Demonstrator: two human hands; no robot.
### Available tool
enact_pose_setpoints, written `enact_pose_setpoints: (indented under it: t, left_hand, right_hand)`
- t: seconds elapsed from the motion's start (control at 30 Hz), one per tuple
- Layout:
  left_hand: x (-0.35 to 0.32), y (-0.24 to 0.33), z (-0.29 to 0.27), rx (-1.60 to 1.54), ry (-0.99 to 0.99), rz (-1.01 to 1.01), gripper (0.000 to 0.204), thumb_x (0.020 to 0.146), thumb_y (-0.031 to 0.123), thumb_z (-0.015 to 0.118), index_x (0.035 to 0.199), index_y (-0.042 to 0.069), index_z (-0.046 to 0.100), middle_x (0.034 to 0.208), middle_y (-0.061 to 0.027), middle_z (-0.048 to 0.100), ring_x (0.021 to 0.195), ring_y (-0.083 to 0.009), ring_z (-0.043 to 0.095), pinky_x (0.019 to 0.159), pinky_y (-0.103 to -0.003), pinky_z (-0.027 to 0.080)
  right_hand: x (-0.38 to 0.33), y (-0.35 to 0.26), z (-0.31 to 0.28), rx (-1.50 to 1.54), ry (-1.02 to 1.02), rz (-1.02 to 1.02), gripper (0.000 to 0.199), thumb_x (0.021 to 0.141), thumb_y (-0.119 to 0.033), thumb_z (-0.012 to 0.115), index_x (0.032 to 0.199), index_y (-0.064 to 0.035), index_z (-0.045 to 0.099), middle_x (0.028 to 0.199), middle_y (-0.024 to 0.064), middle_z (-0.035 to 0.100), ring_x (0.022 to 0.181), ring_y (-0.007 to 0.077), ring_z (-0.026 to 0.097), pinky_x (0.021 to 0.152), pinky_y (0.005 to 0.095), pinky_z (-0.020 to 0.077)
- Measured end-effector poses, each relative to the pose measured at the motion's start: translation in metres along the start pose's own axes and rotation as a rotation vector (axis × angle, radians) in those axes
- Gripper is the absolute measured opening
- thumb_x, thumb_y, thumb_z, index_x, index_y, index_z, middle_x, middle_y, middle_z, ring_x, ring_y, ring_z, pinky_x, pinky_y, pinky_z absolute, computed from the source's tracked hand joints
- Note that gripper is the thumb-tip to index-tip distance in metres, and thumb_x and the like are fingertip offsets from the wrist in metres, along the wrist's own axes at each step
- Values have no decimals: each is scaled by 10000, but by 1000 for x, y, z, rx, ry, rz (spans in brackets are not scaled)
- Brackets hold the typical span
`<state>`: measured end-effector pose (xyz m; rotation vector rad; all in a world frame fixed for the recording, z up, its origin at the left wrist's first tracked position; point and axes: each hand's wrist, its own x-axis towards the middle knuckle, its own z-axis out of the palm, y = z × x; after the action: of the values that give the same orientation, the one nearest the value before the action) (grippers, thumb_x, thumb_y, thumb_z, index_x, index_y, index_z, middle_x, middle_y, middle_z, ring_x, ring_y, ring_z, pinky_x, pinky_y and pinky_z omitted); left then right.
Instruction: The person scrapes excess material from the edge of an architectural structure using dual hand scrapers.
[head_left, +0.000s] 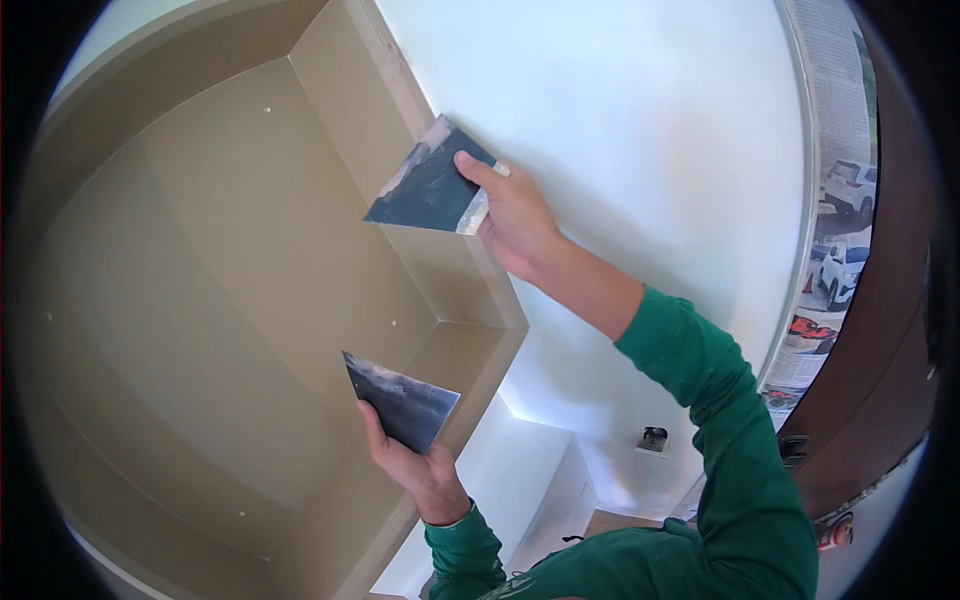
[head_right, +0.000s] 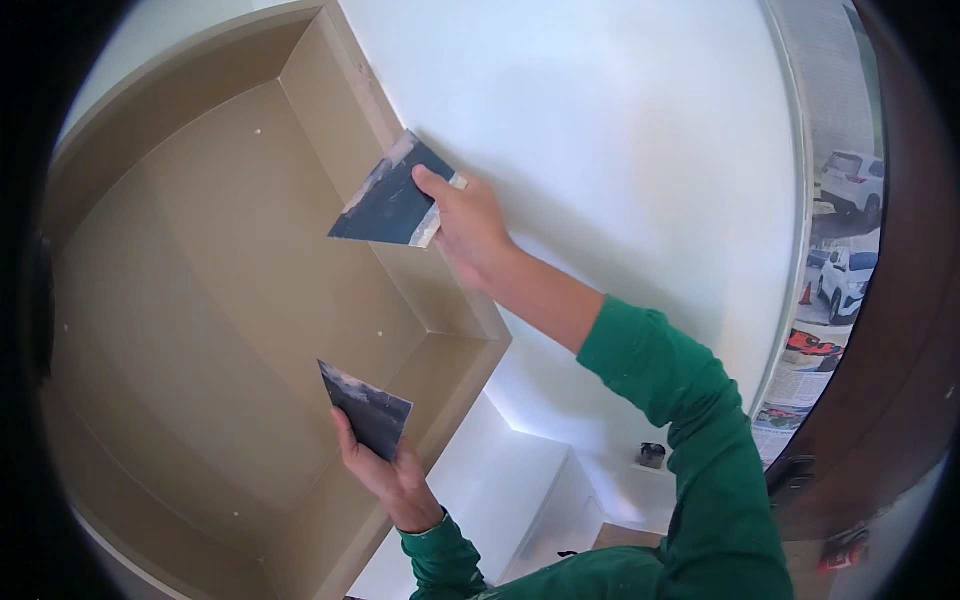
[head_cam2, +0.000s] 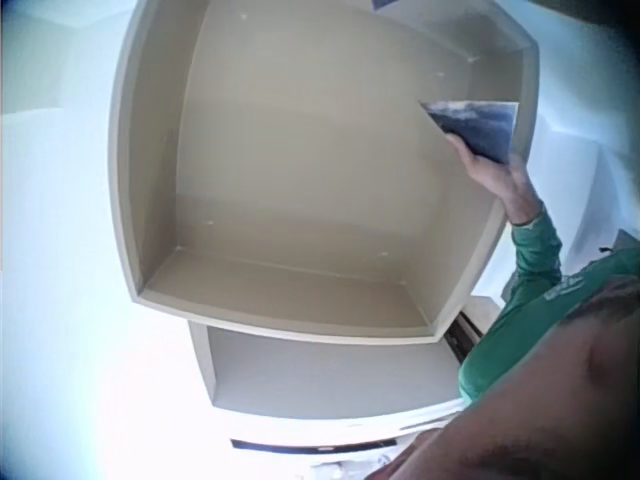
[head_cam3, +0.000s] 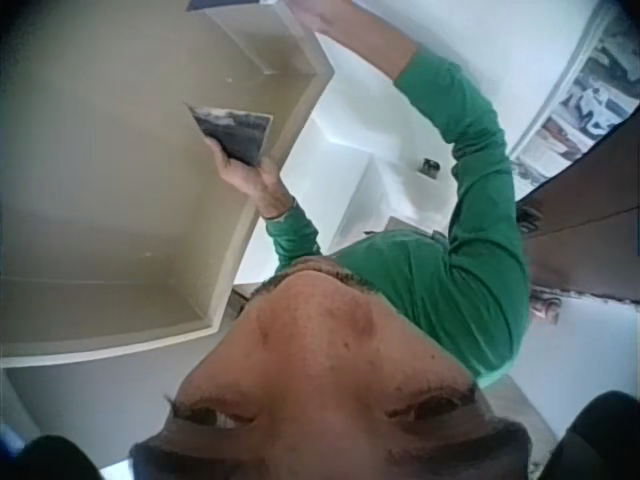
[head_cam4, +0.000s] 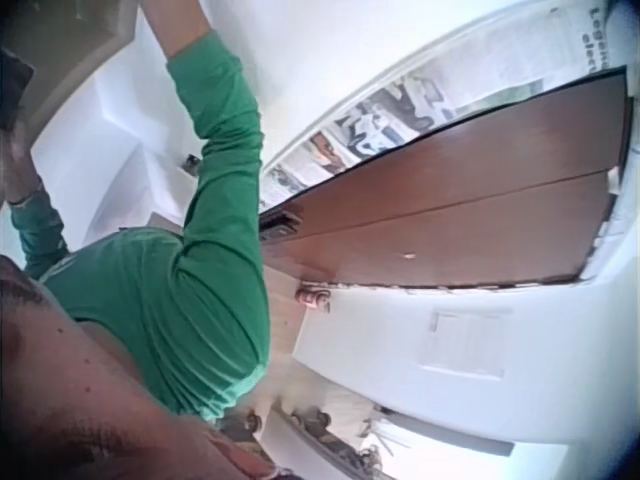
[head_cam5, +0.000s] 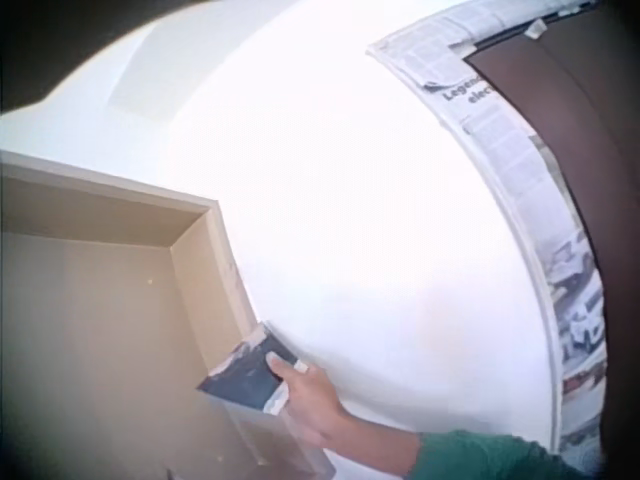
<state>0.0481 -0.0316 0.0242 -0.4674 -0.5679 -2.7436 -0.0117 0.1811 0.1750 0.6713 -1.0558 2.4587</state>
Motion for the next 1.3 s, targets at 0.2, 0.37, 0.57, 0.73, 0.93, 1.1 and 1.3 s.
enact_pose_setpoints:
  t: [0.2,0.37,0.57,0.73,0.93,1.1,1.3]
  left_hand:
    - [-4,-6,-1,59,40,19,327,1029,270,576,1248,30,616,1226,-85,682,1096,-208,660,974,-357,527]
    - [-4,-7,1,53,33,23,324,1030,268,574,1247,30,615,1220,-85,684,1089,-209,663,964,-357,533]
    - [-1,-12,-4,24,52,2,323,1035,267,564,1253,34,608,1223,-81,680,1085,-206,662,960,-354,534]
    - [5,-26,-25,-34,111,-43,317,1037,270,559,1255,44,607,1211,-79,679,1079,-208,659,953,-359,532]
    - [12,-49,-54,-86,130,-112,313,1038,281,557,1245,52,609,1203,-78,679,1079,-205,653,944,-365,530]
    - [15,-65,-70,-68,193,-152,369,1041,335,542,1271,52,597,1208,-73,671,1085,-216,647,974,-374,511]
    - [15,-78,-77,-74,198,-159,374,1037,337,547,1277,55,600,1217,-67,671,1103,-207,641,980,-371,507]
  right_hand:
    - [11,20,-2,199,28,47,264,1019,-200,578,1183,6,561,1175,92,645,1074,178,639,975,328,523]
    - [20,23,1,253,51,59,269,1019,-192,570,1191,15,553,1203,99,628,1099,187,629,1001,337,509]
    - [31,17,15,284,40,44,280,1005,-159,578,1191,44,527,1131,101,614,1049,186,611,940,338,504]
    - [51,31,16,197,81,23,284,1005,-148,573,1200,51,516,1156,111,608,1023,193,627,918,341,528]
    - [87,51,2,121,60,-1,292,1001,-135,566,1211,60,513,1172,138,605,1022,214,636,910,343,544]
    - [102,49,5,87,85,5,272,998,-123,560,1198,59,525,1180,141,599,1015,221,639,885,350,562]
    - [119,41,5,46,103,-6,184,989,-116,592,1121,-3,532,1112,97,600,965,211,626,871,369,553]
